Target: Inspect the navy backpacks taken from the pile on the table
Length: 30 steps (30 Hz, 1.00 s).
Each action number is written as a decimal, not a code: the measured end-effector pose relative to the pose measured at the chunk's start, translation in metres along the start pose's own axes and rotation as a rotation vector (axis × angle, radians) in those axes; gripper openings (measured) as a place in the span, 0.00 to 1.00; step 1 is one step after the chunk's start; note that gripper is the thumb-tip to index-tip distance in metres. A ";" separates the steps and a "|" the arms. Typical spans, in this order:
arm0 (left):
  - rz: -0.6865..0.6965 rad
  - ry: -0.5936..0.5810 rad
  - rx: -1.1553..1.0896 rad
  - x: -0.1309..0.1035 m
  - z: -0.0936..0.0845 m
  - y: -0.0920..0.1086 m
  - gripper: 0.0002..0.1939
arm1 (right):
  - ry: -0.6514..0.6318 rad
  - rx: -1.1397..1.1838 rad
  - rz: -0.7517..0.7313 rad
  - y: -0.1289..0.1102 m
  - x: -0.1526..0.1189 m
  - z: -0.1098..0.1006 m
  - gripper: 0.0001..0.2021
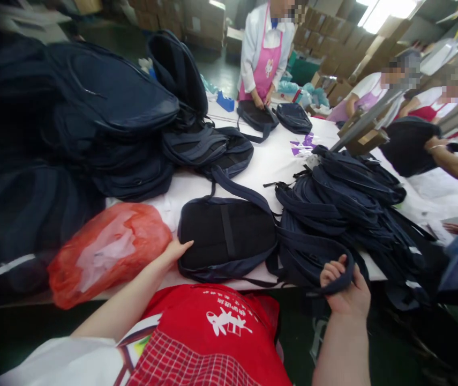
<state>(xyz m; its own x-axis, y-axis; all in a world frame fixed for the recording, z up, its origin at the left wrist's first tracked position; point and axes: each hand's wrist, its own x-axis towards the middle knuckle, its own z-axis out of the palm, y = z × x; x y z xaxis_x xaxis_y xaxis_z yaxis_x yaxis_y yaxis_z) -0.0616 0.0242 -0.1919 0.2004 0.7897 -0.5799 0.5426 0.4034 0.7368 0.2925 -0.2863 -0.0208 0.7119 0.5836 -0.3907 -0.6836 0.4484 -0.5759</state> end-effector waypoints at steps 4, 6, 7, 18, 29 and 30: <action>-0.001 -0.033 -0.154 0.006 0.003 -0.002 0.18 | 0.066 -0.264 0.046 0.011 -0.004 -0.002 0.15; 0.029 -0.008 -0.184 0.008 0.004 0.000 0.16 | 0.108 -0.417 0.052 0.013 -0.002 -0.005 0.18; 0.051 0.013 -0.185 0.008 0.003 0.002 0.16 | 0.145 -0.500 0.055 0.013 0.000 -0.007 0.20; 0.816 0.217 0.173 -0.082 0.000 0.064 0.13 | 0.394 -1.557 -0.180 0.045 0.029 -0.006 0.50; 1.322 0.077 0.891 -0.078 0.028 0.051 0.12 | -0.233 -0.770 0.045 0.080 0.035 0.140 0.28; 1.174 -0.034 0.922 -0.076 0.029 0.051 0.14 | -0.210 -0.801 0.042 0.092 0.037 0.140 0.26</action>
<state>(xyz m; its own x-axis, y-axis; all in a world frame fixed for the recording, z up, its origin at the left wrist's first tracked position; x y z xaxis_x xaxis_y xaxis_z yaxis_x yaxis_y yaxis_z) -0.0256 -0.0292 -0.1204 0.8883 0.4321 0.1556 0.3712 -0.8750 0.3108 0.2333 -0.1290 0.0125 0.5892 0.7391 -0.3264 -0.3305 -0.1481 -0.9321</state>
